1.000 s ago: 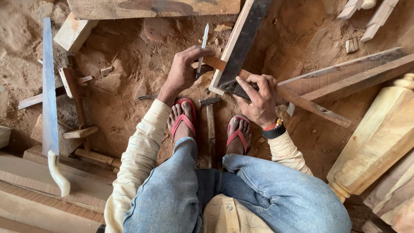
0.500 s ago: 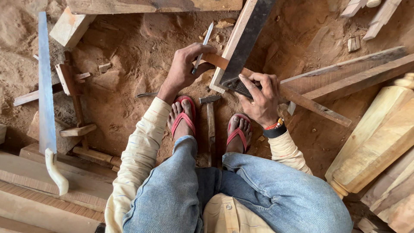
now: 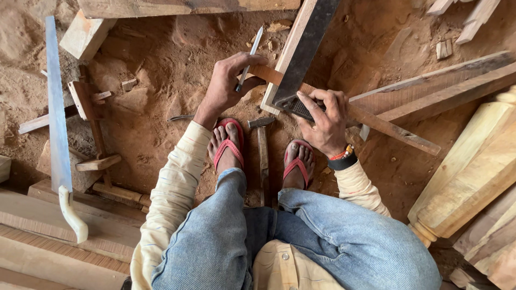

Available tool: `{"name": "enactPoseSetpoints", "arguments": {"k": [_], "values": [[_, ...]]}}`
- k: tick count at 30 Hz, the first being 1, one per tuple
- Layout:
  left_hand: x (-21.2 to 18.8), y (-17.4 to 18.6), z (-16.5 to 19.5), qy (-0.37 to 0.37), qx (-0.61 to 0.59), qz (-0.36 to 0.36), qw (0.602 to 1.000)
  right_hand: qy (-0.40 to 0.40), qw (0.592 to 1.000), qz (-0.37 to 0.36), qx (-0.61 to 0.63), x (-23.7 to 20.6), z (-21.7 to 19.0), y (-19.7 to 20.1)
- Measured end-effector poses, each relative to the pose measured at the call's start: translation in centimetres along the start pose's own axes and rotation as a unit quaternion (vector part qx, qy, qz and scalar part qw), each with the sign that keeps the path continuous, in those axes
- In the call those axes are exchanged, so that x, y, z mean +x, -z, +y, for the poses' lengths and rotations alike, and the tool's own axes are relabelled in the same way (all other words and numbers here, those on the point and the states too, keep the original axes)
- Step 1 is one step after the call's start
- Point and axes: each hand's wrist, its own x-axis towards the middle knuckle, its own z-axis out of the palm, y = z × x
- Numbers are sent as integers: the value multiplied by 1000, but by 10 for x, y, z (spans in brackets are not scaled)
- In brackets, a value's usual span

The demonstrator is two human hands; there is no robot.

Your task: The person marks a wooden plank using a try square and a pencil. They repeatedly position the square, draw lines, and adjust the plank to mark multiple sections.

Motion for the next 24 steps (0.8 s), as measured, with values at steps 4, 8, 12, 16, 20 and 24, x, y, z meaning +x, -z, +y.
{"name": "enactPoseSetpoints", "arguments": {"k": [4,8,12,16,20,24], "values": [[6,7,12,51,22,-13,998,-4,1000,-5,3,2,-2,2],[2,21,41,-37,122,26,992,-17,1000,-19,-2,3,-3,5],[-5,15,69,130,44,6,991,-14,1000,-11,9,3,-5,6],[-1,-2,82,59,70,-41,995,-18,1000,-4,7,3,-5,6],[-4,0,92,24,88,-40,995,-14,1000,-3,5,1,-1,3],[-13,15,103,52,94,-101,989,-15,1000,-7,-7,0,2,-2]]}}
